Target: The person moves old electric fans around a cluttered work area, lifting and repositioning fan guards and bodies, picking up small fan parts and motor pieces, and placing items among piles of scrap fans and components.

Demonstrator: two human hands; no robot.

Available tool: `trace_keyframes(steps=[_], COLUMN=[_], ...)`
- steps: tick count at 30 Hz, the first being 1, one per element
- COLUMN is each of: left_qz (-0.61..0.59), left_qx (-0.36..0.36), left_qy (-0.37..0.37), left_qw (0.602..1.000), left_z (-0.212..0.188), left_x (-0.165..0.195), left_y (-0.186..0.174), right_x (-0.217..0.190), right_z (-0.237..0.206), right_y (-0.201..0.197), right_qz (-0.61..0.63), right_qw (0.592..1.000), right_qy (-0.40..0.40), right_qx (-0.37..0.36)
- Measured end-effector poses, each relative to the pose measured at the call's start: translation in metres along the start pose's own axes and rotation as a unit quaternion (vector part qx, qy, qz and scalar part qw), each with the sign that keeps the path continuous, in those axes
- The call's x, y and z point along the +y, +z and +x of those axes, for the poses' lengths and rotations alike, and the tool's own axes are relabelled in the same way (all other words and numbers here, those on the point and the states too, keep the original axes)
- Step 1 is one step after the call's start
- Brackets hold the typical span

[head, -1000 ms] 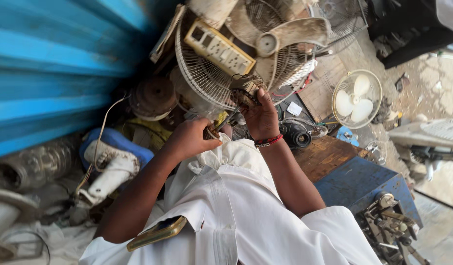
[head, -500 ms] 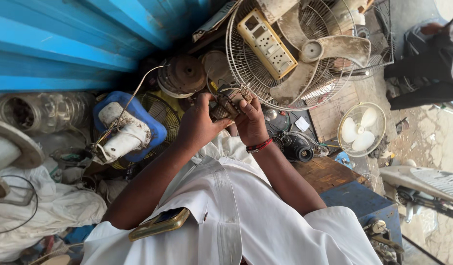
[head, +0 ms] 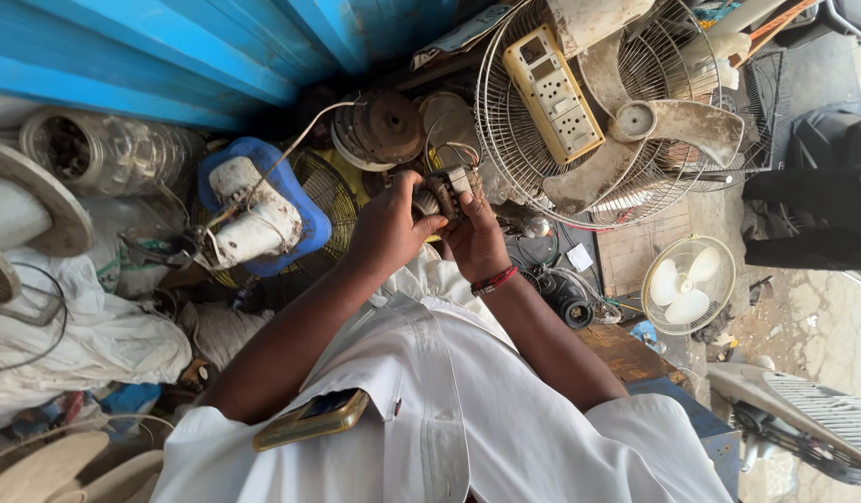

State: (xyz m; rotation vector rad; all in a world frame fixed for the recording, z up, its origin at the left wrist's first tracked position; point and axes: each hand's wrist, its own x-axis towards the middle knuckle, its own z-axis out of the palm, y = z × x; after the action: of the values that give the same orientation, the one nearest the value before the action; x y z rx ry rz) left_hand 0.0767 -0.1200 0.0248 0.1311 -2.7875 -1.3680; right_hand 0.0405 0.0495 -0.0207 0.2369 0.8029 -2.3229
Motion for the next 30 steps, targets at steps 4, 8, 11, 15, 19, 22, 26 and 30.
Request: trace_keyframes(steps=[4, 8, 11, 15, 19, 22, 26, 30], left_qz=[0.015, 0.041, 0.037, 0.017, 0.003, -0.042, -0.265, -0.377], left_qx=[-0.068, -0.051, -0.066, -0.053, -0.078, -0.074, -0.133, -0.133], left_qy=[-0.047, 0.023, 0.034, 0.022, -0.015, -0.019, -0.171, -0.251], left_qw=[0.996, 0.998, 0.997, 0.998, 0.997, 0.996, 0.94, 0.882], left_z=[-0.001, -0.009, -0.013, -0.013, -0.013, -0.013, -0.016, -0.02], left_x=[-0.001, 0.009, 0.014, 0.009, -0.01, -0.029, -0.048, -0.056], left_y=[-0.006, -0.007, -0.01, -0.013, -0.008, -0.003, 0.008, 0.014], right_x=[0.0, -0.006, -0.006, -0.004, -0.004, -0.004, -0.003, 0.001], right_z=[-0.001, -0.002, -0.002, -0.003, -0.007, -0.01, -0.013, -0.017], right_y=[-0.01, -0.021, -0.023, -0.022, -0.021, -0.021, -0.02, -0.018], right_qz=[-0.028, -0.023, -0.023, -0.041, -0.049, -0.062, -0.09, -0.109], right_qw=[0.999, 0.997, 0.997, 0.996, 0.995, 0.994, 0.991, 0.99], right_qy=[0.012, 0.063, 0.074, 0.076, 0.082, 0.092, 0.085, 0.085], right_qx=[-0.01, -0.039, -0.012, -0.017, -0.039, -0.026, -0.047, -0.028])
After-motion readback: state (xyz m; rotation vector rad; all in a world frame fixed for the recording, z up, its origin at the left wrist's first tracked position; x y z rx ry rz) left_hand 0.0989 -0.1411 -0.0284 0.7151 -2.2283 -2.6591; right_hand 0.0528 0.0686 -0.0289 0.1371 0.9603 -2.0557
